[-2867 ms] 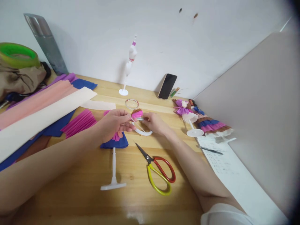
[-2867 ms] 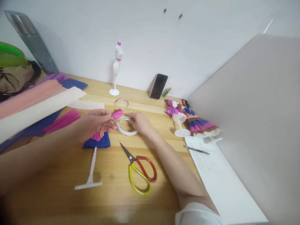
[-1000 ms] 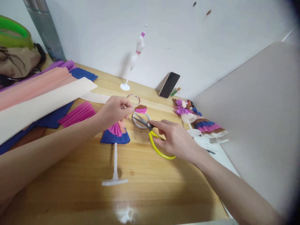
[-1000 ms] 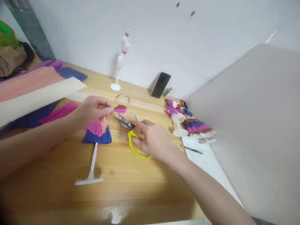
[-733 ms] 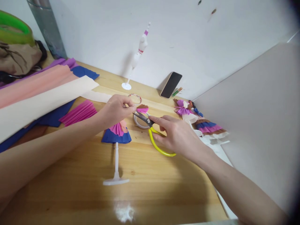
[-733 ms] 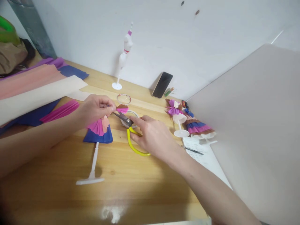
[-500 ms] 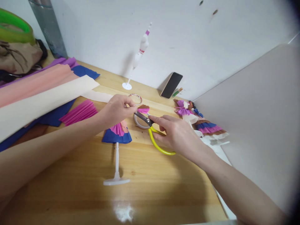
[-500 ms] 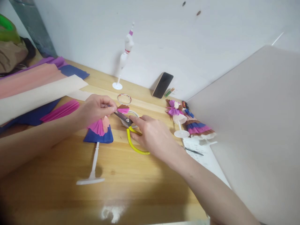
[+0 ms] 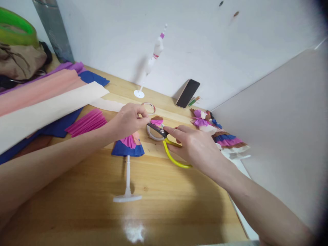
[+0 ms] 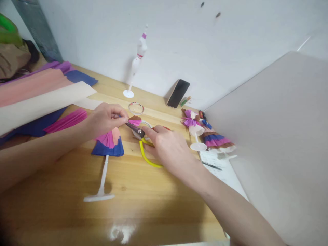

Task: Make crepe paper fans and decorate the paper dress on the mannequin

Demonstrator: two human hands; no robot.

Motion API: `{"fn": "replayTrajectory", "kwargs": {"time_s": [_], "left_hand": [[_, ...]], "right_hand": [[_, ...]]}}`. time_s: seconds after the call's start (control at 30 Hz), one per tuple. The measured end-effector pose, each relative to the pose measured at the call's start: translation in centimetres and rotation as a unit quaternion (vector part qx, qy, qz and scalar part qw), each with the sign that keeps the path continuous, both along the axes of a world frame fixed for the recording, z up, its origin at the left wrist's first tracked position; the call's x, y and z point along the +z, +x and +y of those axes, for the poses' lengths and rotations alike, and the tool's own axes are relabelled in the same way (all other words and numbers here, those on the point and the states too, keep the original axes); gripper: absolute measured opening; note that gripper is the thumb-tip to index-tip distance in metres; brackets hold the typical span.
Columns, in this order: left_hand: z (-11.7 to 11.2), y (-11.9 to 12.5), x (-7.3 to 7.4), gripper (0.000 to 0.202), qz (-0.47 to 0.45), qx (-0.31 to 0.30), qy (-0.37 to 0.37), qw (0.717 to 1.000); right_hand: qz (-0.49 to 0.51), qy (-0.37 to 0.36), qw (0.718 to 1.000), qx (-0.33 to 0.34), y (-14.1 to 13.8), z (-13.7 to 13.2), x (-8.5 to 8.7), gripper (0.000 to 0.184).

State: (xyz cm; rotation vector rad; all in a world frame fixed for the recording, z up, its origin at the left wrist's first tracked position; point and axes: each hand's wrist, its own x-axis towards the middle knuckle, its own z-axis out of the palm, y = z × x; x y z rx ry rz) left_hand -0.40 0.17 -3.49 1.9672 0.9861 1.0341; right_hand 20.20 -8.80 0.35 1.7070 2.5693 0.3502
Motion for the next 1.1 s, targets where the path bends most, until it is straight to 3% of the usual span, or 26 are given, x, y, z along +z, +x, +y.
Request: {"fn": "replayTrajectory", "kwargs": {"time_s": [0.17,0.33,0.47,0.57,0.7,0.83,0.93,1.03,1.1], "left_hand": [[-0.1,0.0,0.2,0.016,0.000,-0.006,-0.003,1.000],[-0.5,-0.1,1.2,0.014,-0.040,0.008,-0.143,0.989],[-0.4,-0.3,1.6,0.020,-0.125,-0.007,-0.264,0.956],[-0.1,-0.6,1.6,0.024,-0.204,-0.036,-0.334,0.919],[0.4,-1.0,2.0,0.023,-0.274,-0.030,-0.361,0.891],[0.7,-1.3,2.5,0.024,-0.296,0.000,-0.341,0.892],[0.5,-1.2,2.4,0.019,-0.300,-0.029,-0.361,0.883],[-0.3,-0.4,1.9,0.012,-0.285,-0.080,-0.419,0.859],[-0.8,0.3,1.3,0.013,-0.277,-0.111,-0.474,0.828]], "right_hand": [[0.004,-0.013,1.000,-0.004,-0.1,0.0,0.3,0.045],[0.023,-0.027,0.999,-0.028,-0.4,0.2,-0.1,0.041],[0.090,-0.086,0.990,-0.067,-0.3,-0.1,-1.1,0.039],[0.185,-0.135,0.972,-0.059,0.2,-0.6,-2.0,0.035],[0.299,-0.165,0.939,-0.041,1.0,-1.3,-3.0,0.034],[0.355,-0.156,0.921,-0.048,1.4,-1.5,-3.4,0.027],[0.349,-0.119,0.929,-0.038,1.5,-1.4,-3.1,0.027],[0.313,-0.072,0.947,-0.005,1.5,-1.4,-2.6,0.030],[0.283,-0.048,0.958,0.014,1.6,-1.4,-2.3,0.033]]}}
